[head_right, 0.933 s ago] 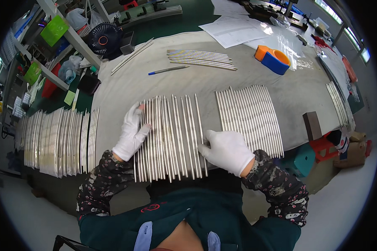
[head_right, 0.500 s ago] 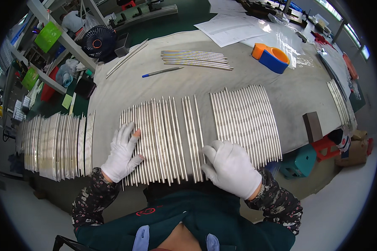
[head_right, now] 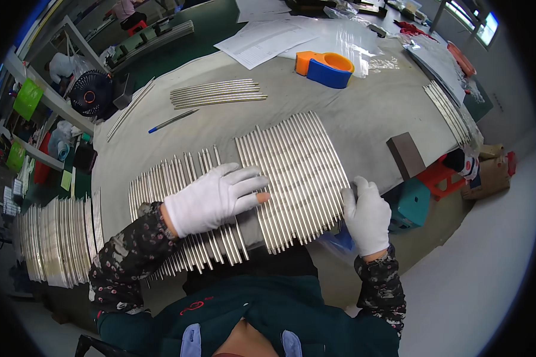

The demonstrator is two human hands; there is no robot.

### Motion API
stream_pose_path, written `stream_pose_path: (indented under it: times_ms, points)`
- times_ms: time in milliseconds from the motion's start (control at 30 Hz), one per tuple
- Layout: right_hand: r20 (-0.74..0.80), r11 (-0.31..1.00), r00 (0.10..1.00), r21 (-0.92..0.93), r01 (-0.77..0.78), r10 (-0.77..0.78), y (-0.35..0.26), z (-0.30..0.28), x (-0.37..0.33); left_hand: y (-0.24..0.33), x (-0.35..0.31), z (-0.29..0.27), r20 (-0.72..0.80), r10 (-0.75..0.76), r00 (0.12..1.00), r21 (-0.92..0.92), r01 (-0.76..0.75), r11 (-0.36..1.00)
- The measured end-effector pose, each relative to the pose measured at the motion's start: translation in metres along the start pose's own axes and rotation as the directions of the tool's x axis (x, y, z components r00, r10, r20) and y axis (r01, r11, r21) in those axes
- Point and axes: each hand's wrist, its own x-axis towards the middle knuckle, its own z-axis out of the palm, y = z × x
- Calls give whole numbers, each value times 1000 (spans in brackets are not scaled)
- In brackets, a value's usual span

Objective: Organizing, counting, and labeling bundles of small metal rods on a workbench in a production facility.

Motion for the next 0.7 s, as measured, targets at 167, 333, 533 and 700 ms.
stream_pose_path:
  times_ms: [167,333,533,700]
  points:
    - [86,981,995,-188,-42,59,-15,4,-11,-31,39,22,131,140,981,-64,-133,989]
    - [128,975,979,140,-174,156,-17,15,-25,-41,55,25,194,420,887,-16,-425,905]
    - [148,895,975,393,-212,166,-31,24,-39,-45,62,20,182,542,821,-104,-532,840]
    - [156,908,977,372,-194,145,-38,19,-44,-36,79,26,85,548,832,-80,-543,836]
